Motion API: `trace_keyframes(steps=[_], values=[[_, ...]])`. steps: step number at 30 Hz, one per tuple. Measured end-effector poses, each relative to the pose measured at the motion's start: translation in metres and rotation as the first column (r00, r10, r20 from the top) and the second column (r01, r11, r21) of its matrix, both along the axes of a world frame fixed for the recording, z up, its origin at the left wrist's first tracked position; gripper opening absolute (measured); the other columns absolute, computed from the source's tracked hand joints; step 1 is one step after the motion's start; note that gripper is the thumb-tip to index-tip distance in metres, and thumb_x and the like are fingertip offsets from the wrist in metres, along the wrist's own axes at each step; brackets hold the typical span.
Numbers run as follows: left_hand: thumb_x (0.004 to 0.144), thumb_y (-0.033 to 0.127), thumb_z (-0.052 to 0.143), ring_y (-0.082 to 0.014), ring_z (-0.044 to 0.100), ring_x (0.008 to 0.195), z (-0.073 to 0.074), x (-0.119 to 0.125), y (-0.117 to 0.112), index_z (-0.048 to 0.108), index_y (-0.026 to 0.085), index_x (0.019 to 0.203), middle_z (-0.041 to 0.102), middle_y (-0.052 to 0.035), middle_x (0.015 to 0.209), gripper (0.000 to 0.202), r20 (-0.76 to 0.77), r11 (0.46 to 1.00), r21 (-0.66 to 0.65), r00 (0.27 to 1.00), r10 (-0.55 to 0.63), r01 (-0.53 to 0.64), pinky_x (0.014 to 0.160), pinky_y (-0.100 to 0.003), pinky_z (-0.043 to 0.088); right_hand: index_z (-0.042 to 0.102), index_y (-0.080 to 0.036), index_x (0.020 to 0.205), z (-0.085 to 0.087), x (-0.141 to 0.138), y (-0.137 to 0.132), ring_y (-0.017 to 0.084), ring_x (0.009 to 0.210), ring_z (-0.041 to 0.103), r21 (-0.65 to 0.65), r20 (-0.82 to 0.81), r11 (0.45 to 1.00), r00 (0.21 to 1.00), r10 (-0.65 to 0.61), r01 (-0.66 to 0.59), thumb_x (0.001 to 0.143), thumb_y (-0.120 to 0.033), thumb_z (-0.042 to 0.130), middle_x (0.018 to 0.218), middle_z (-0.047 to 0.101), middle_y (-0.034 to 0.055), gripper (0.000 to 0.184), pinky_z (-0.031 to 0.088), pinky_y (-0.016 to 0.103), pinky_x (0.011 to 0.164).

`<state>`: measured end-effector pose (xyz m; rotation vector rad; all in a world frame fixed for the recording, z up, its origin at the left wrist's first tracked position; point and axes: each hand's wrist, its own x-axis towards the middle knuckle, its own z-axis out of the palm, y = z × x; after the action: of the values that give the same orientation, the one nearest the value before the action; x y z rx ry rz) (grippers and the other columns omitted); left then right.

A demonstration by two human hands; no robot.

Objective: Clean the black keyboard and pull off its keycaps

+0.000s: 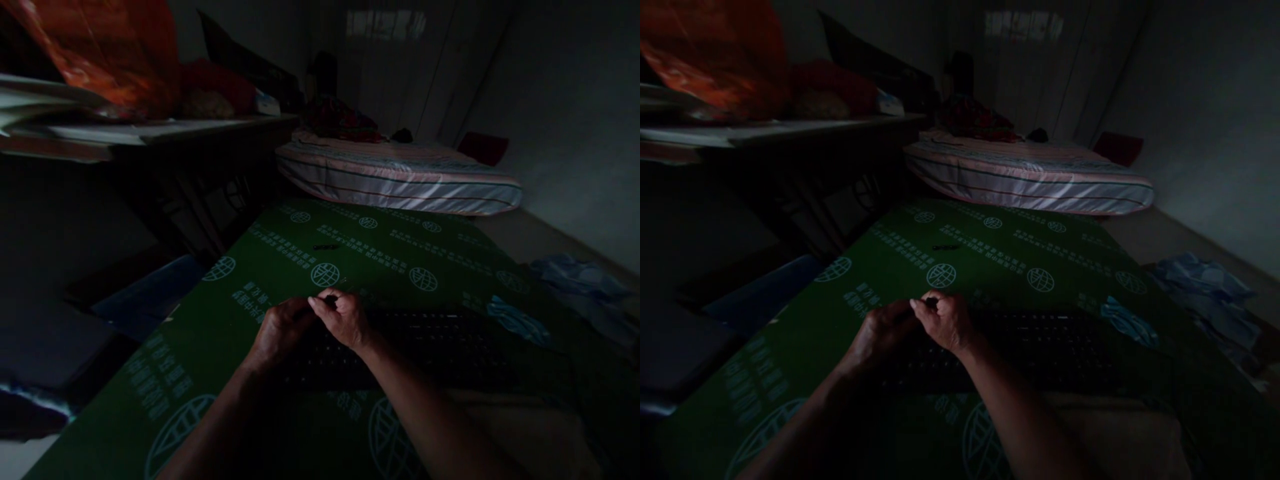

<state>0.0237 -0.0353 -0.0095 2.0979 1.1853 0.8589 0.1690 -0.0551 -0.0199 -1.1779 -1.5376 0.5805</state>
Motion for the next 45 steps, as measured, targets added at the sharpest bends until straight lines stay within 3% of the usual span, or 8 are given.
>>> trace_keyframes(steps=[13, 22, 28, 31, 34, 41, 45], values=[[0.071, 0.032, 0.059, -0.0098, 0.048, 0.052, 0.011, -0.003, -0.003, 0.065, 0.015, 0.069, 0.06, 0.0019, 0.06, 0.018, 0.187, 0.948, -0.309, 0.982, -0.014, 0.072, 0.047, -0.018, 0.038, 0.059, -0.017, 0.07, 0.001, -0.001, -0.003, 0.008, 0.044, 0.05, -0.014, -0.025, 0.998, 0.998, 0.062, -0.062, 0.081, -0.037, 0.053, 0.05, 0.056, -0.002, 0.024, 0.039, 0.015, 0.046], [0.067, 0.032, 0.062, -0.0102, 0.049, 0.049, 0.019, -0.007, -0.002, 0.068, 0.016, 0.069, 0.061, 0.0025, 0.056, 0.017, 0.199, 0.925, -0.364, 0.979, -0.034, 0.106, 0.046, -0.019, 0.037, 0.061, -0.017, 0.072, 0.003, -0.002, -0.005, 0.007, 0.043, 0.049, -0.04, 0.044, 0.997, 0.997, 0.068, -0.067, 0.082, -0.038, 0.053, 0.05, 0.057, -0.0023, 0.024, 0.038, 0.015, 0.044], [0.066, 0.026, 0.065, -0.0171, 0.063, 0.07, 0.01, -0.009, 0.002, 0.07, 0.018, 0.082, 0.072, -0.0028, 0.079, 0.019, 0.333, 0.904, -0.393, 0.942, -0.032, 0.17, 0.066, -0.025, 0.049, 0.064, -0.017, 0.076, 0.002, 0.0, -0.002, 0.009, 0.046, 0.052, -0.063, -0.065, 0.997, 0.997, 0.041, -0.045, 0.08, -0.039, 0.054, 0.052, 0.058, -0.0015, 0.025, 0.042, 0.017, 0.047], [0.063, 0.025, 0.069, -0.0179, 0.065, 0.076, 0.006, -0.009, 0.004, 0.068, 0.018, 0.09, 0.072, -0.0044, 0.086, 0.028, 0.425, 0.896, -0.417, 0.904, 0.047, 0.149, 0.07, -0.027, 0.05, 0.066, -0.017, 0.084, 0.002, 0.001, 0.001, 0.012, 0.056, 0.058, -0.022, -0.149, 0.998, 0.988, 0.047, -0.051, 0.08, -0.037, 0.055, 0.064, 0.064, 0.0016, 0.024, 0.048, 0.02, 0.053], [0.059, 0.024, 0.072, -0.0152, 0.063, 0.069, 0.009, -0.007, 0.002, 0.068, 0.016, 0.081, 0.071, -0.0022, 0.078, 0.023, 0.424, 0.89, -0.453, 0.891, 0.164, 0.052, 0.065, -0.025, 0.05, 0.066, -0.018, 0.091, 0.0, 0.002, 0.003, 0.013, 0.065, 0.061, 0.01, -0.168, 0.999, 0.985, 0.049, -0.048, 0.081, -0.034, 0.054, 0.079, 0.067, 0.0047, 0.023, 0.051, 0.023, 0.061], [0.059, 0.025, 0.073, -0.0116, 0.058, 0.059, 0.012, -0.008, -0.002, 0.065, 0.015, 0.074, 0.067, 0.0003, 0.068, 0.019, 0.467, 0.87, -0.49, 0.857, 0.217, 0.047, 0.056, -0.022, 0.045, 0.061, -0.019, 0.108, -0.007, 0.003, 0.004, 0.006, 0.038, 0.049, -0.146, -0.248, 0.977, 0.962, 0.117, -0.157, 0.087, -0.035, 0.045, 0.059, 0.057, -0.0032, 0.031, 0.041, 0.017, 0.04], [0.058, 0.024, 0.075, -0.0117, 0.058, 0.06, 0.012, -0.009, -0.001, 0.065, 0.016, 0.072, 0.066, 0.001, 0.068, 0.019, 0.493, 0.864, -0.501, 0.839, 0.23, 0.058, 0.058, -0.022, 0.046, 0.064, -0.018, 0.097, -0.005, 0.003, 0.001, 0.008, 0.043, 0.052, -0.064, -0.114, 0.986, 0.983, 0.143, -0.151, 0.086, -0.029, 0.044, 0.057, 0.055, -0.0028, 0.024, 0.043, 0.019, 0.045]])
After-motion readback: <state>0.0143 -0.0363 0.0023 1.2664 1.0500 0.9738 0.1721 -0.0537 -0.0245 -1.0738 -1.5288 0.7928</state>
